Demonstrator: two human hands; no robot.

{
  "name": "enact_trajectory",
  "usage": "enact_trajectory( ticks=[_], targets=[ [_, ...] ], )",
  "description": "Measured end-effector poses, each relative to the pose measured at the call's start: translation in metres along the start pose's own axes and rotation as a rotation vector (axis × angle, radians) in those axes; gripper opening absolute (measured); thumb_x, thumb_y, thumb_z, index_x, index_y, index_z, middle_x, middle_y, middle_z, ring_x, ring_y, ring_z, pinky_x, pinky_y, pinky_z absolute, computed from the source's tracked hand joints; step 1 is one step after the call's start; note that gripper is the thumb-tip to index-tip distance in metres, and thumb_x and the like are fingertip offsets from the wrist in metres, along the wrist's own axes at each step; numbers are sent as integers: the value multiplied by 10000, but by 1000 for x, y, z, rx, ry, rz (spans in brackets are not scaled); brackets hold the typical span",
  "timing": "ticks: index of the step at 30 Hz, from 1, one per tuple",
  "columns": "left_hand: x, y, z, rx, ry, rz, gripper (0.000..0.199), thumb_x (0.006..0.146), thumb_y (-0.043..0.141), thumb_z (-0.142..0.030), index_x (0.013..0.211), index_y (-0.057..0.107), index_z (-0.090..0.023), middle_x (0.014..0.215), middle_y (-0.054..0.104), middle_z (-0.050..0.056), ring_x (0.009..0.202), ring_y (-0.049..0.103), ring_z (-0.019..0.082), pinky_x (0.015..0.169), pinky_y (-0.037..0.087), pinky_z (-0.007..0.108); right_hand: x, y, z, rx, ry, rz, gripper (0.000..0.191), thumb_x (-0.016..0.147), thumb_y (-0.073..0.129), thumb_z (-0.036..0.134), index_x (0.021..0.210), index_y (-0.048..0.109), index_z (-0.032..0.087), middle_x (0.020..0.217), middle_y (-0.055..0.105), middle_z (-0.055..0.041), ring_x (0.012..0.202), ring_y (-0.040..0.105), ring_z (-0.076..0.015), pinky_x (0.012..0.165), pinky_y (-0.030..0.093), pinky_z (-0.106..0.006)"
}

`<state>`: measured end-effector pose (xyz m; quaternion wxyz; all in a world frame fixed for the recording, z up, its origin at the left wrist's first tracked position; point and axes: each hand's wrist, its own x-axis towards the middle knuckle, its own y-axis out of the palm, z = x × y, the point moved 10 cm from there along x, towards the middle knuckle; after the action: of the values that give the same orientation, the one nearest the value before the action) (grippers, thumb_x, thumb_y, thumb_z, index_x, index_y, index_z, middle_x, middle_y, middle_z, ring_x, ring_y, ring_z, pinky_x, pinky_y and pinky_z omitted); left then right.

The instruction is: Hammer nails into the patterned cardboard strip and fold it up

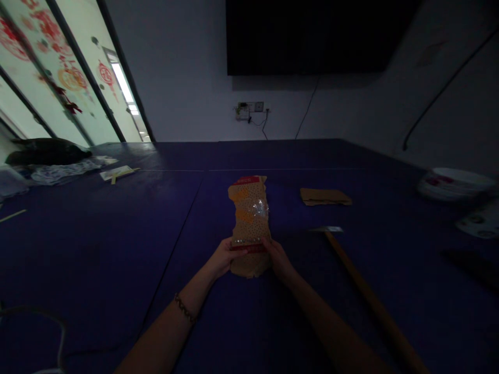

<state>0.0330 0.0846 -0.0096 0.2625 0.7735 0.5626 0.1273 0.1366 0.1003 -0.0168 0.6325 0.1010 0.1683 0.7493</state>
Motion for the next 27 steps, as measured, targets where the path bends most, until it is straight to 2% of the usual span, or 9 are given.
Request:
enact_trajectory(
  ticks=[4,8,12,19,27],
  targets=[
    [0,0,-1,0,10,-2,435,516,729,-89,931,599,-108,931,656,92,824,614,210,831,412,373,4,1,-5,9,17,38,439,615,596,540,846,658,172,896,681,-64,906,588,-268,847,400,-415],
    [0,0,-1,17,24,-6,433,521,737,-124,930,599,-107,928,658,98,837,612,218,836,410,375,8,1,-6,80,32,37,475,658,489,615,908,640,240,964,664,-21,998,549,-233,885,379,-404],
    [0,0,-2,11,41,-11,426,529,737,-147,931,602,-105,917,662,100,838,613,221,841,410,381,8,3,-7,119,67,36,501,675,412,656,855,652,255,940,671,-30,1007,546,-216,917,353,-398],
    [1,-1,-5,3,69,-27,412,534,732,-143,924,606,-102,904,666,101,853,613,228,846,409,387,3,3,-1,35,-10,24,495,673,434,644,845,655,237,963,662,-34,1122,449,-212,958,308,-397],
    [2,-4,-5,48,97,-42,426,538,733,-162,939,598,-113,923,665,91,865,607,224,846,412,379,4,5,-4,103,52,30,503,617,479,667,814,663,243,899,681,-29,1043,519,-231,948,317,-402]
  ],
)
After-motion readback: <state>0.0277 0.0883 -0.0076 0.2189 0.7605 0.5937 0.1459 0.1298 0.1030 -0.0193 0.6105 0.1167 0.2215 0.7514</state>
